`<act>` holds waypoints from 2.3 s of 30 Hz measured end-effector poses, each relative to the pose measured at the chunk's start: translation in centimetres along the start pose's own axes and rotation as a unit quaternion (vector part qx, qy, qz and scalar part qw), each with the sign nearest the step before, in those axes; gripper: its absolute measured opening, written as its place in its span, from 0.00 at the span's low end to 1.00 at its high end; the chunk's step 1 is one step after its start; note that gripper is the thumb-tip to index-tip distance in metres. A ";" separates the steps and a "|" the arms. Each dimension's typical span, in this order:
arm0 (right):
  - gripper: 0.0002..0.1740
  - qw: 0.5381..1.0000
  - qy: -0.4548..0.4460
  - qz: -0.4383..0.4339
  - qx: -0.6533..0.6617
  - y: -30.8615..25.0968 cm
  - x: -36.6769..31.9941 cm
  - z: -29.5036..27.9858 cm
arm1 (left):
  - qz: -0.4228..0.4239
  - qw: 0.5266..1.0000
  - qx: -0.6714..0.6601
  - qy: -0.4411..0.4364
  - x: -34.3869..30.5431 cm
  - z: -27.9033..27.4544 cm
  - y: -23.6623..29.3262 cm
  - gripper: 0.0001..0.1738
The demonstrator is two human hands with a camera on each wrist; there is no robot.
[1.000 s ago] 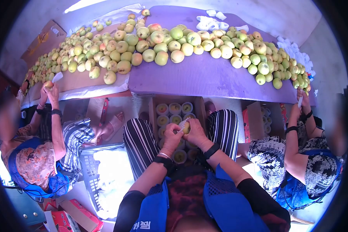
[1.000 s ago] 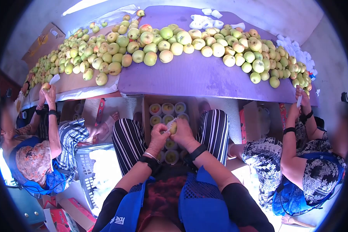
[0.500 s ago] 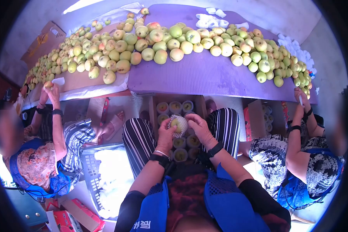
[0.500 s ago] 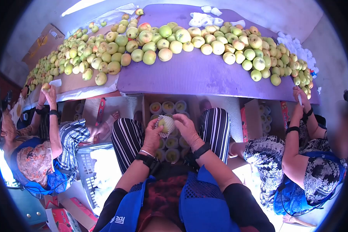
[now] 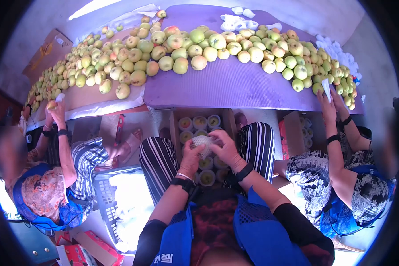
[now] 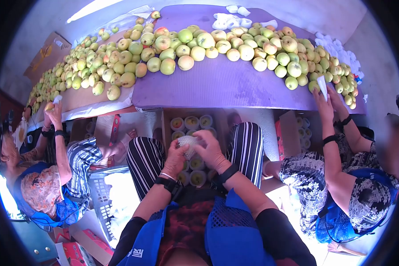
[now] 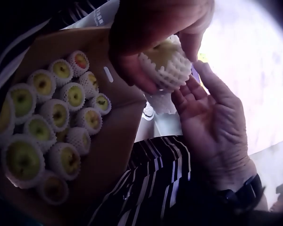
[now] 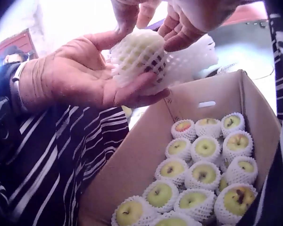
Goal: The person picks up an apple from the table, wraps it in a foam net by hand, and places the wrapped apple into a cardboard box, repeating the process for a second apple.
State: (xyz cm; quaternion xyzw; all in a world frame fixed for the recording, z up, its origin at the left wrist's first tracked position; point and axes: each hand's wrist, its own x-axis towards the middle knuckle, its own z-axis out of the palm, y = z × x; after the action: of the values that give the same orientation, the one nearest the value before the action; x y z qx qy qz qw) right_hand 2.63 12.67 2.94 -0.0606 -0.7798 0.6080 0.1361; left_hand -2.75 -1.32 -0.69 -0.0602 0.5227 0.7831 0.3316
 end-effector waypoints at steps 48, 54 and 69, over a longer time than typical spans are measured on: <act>0.11 0.991 0.023 -0.091 -0.092 0.5 1.0 -1.6 | -0.059 0.992 -0.109 -0.035 -0.9 0.2 1.6 0.23; 0.13 0.989 0.044 0.093 0.109 1.4 0.7 -0.4 | -0.080 0.982 -0.156 -0.076 -1.1 0.6 2.1 0.22; 0.15 0.971 0.049 -0.096 -0.212 -2.0 0.5 1.1 | -0.040 0.998 -0.053 -0.011 -0.6 1.2 0.9 0.22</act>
State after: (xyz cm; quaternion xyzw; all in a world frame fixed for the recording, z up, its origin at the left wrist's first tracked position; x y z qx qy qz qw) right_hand 2.00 11.28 4.66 -0.0423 -0.8854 0.4096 0.2155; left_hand -2.48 -0.80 0.78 -0.0902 0.4736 0.7964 0.3650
